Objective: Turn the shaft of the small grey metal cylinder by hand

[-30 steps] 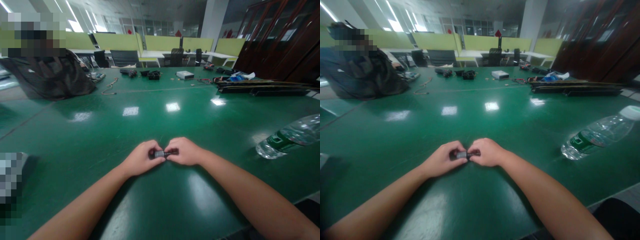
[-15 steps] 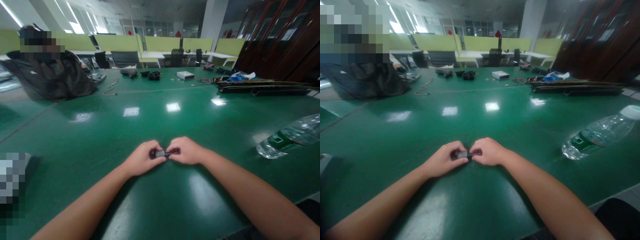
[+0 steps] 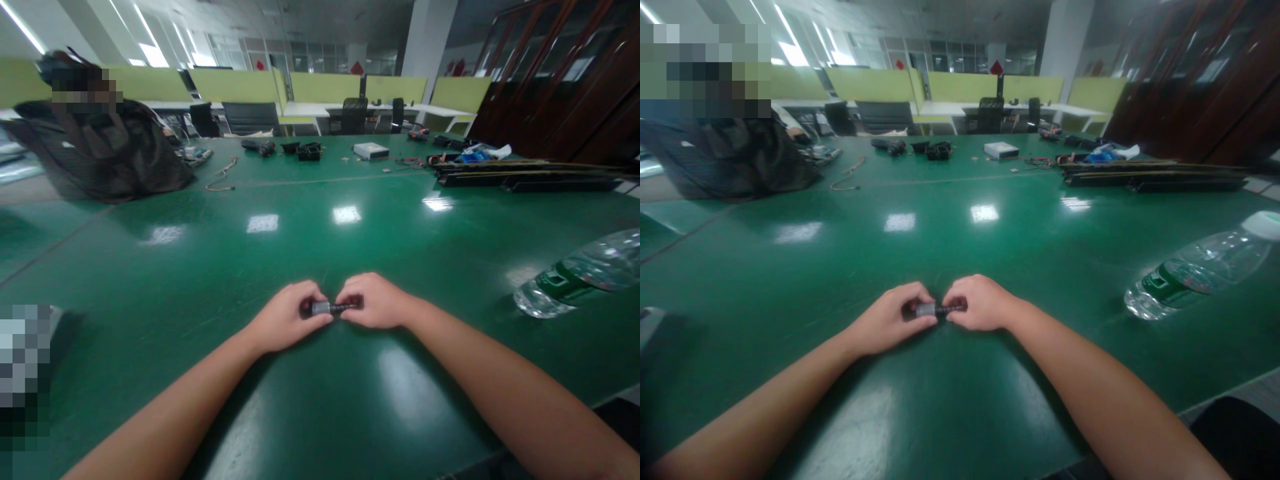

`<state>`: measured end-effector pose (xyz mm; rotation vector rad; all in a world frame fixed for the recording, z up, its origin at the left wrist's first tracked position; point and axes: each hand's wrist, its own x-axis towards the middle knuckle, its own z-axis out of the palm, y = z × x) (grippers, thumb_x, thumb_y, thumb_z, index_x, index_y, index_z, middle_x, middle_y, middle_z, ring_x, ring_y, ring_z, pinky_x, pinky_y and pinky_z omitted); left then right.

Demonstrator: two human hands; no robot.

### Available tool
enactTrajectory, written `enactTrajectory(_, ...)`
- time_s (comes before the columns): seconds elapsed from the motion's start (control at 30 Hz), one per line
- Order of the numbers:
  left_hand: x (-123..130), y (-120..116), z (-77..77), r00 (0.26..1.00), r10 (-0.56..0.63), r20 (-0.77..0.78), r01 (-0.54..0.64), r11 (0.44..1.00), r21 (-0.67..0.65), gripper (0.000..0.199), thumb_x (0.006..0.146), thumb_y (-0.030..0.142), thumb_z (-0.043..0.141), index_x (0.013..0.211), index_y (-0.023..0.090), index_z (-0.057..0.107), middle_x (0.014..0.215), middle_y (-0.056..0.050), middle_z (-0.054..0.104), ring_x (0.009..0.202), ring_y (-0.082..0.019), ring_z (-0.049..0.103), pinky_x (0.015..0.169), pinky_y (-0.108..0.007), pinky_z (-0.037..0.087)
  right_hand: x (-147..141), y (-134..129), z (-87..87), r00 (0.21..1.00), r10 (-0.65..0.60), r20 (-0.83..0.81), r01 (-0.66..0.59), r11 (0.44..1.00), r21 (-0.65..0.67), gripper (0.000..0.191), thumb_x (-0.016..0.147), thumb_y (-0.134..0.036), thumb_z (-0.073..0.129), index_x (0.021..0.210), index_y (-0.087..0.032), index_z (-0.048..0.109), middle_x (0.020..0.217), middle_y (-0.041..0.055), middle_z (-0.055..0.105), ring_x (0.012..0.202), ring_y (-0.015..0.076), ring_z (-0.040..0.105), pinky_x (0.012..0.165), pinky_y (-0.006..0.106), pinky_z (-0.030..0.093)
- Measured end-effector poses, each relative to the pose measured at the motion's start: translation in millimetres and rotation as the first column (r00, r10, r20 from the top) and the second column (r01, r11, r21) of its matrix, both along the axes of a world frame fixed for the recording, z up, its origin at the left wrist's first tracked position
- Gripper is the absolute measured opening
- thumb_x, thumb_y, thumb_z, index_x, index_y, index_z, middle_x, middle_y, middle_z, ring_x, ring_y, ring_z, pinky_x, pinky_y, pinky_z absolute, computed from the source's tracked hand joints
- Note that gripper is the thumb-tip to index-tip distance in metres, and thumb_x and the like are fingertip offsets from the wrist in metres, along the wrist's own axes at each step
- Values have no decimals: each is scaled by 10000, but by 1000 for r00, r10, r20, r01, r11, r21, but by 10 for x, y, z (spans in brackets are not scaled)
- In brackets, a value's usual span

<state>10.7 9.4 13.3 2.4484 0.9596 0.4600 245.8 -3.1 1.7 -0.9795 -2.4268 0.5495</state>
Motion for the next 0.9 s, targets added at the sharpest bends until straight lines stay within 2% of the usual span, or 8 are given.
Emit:
enactTrajectory(0.57,-7,10,-2,1000,2,-2,-2,1000,-8,235,851,411,655,879,182,612,800,-6,605,717,-162,552,647,-262,395,39,13,6,1000,-16,7,16,1000,11,115,751,-186,700,865,-174,715,809,16,673,751,138,597,719,251,430)
enactTrajectory(0.9,-12,4,0,1000,12,3,-12,1000,-13,246,851,424,643,880,182,612,799,-9,611,710,-160,557,639,-257,408,101,17,26,999,-46,-13,45,997,-66,107,743,-181,713,849,-167,721,790,11,661,707,118,585,671,228,429)
